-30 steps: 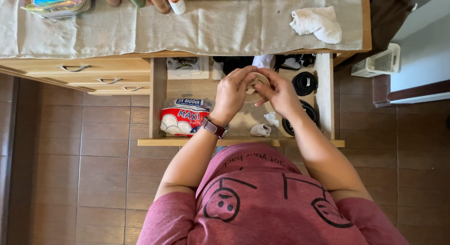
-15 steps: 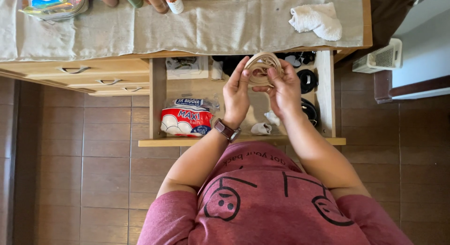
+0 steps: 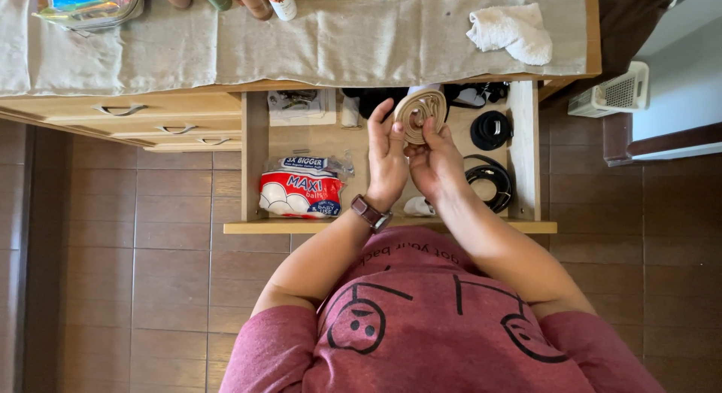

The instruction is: Organizing various items such as cables, belts, and a package of wipes within a dresser drawer.

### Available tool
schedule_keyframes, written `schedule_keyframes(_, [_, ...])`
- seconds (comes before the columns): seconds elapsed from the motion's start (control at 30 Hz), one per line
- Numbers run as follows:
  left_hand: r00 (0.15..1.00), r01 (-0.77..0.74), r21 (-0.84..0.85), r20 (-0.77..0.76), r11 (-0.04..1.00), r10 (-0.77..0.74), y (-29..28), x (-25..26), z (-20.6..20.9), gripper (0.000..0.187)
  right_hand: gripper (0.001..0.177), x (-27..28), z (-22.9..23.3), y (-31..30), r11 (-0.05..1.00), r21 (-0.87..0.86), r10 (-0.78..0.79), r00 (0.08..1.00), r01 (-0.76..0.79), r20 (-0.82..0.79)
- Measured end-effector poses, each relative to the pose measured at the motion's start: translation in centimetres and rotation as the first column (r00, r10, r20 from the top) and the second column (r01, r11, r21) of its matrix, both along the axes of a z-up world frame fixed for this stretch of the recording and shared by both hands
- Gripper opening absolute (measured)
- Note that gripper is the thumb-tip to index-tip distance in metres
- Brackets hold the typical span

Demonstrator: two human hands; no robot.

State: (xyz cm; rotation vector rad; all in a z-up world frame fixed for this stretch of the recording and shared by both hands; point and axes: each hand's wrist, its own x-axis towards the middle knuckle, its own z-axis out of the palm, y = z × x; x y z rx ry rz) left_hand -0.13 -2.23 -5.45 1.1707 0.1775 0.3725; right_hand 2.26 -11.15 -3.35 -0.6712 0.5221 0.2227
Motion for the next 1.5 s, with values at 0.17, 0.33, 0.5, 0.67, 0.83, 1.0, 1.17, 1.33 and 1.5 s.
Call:
schedule_keyframes(0.17, [0.991,-0.098,0.025,-0.09,0.995,0.1,0.0,0.5,-1.2,0.021,0.027,-0.2,-1.7,0.4,0.997,0.062,-0.042,0.998,0.044,-0.042])
schedule_keyframes(0.33, [0.968,-0.102,0.284,-0.192,0.953,0.161,0.9,-0.1,-2.1,0.036,0.025,-0.6,-4.2,0.6,0.997,0.038,-0.062,0.996,0.065,-0.062])
schedule_keyframes(0.5, [0.93,0.02,0.409,-0.343,0.912,0.133,-0.4,-0.7,-4.9,0.073,0.029,-0.5,-8.6,-0.4,0.989,-0.149,-0.015,0.995,0.001,-0.096])
schedule_keyframes(0.67, [0.878,0.049,0.377,-0.458,0.925,0.141,-1.3,0.4,-4.6,0.065,0.027,-1.8,-9.2,-1.4,0.938,-0.338,0.041,0.992,-0.079,-0.119])
schedule_keyframes(0.83, [0.877,0.059,0.175,-0.479,0.983,0.032,-3.7,1.4,-8.4,0.064,0.028,-2.5,-12.5,-3.6,0.929,-0.364,0.012,0.986,-0.072,-0.164])
schedule_keyframes(1.0, [0.832,0.218,0.294,-0.554,0.931,-0.02,-5.3,2.3,-10.9,0.053,0.029,-1.9,-12.8,-7.8,0.924,-0.37,0.044,0.986,-0.101,-0.161])
schedule_keyframes(1.17, [0.746,0.45,0.379,-0.657,0.809,-0.107,-9.1,3.3,-13.6,0.045,0.026,-1.8,-7.5,-11.4,0.919,-0.389,0.001,0.987,-0.065,-0.162])
schedule_keyframes(1.33, [0.691,0.431,0.12,-0.682,0.895,-0.241,-12.7,3.7,-18.1,0.04,0.031,-1.7,-10.7,-18.5,0.84,-0.496,0.146,0.973,-0.218,-0.18])
schedule_keyframes(1.5, [0.578,0.677,0.326,-0.791,0.66,-0.202,-15.4,1.7,-20.8,0.045,0.079,-1.5,-13.0,-25.2,0.669,-0.633,0.338,0.918,-0.39,-0.209])
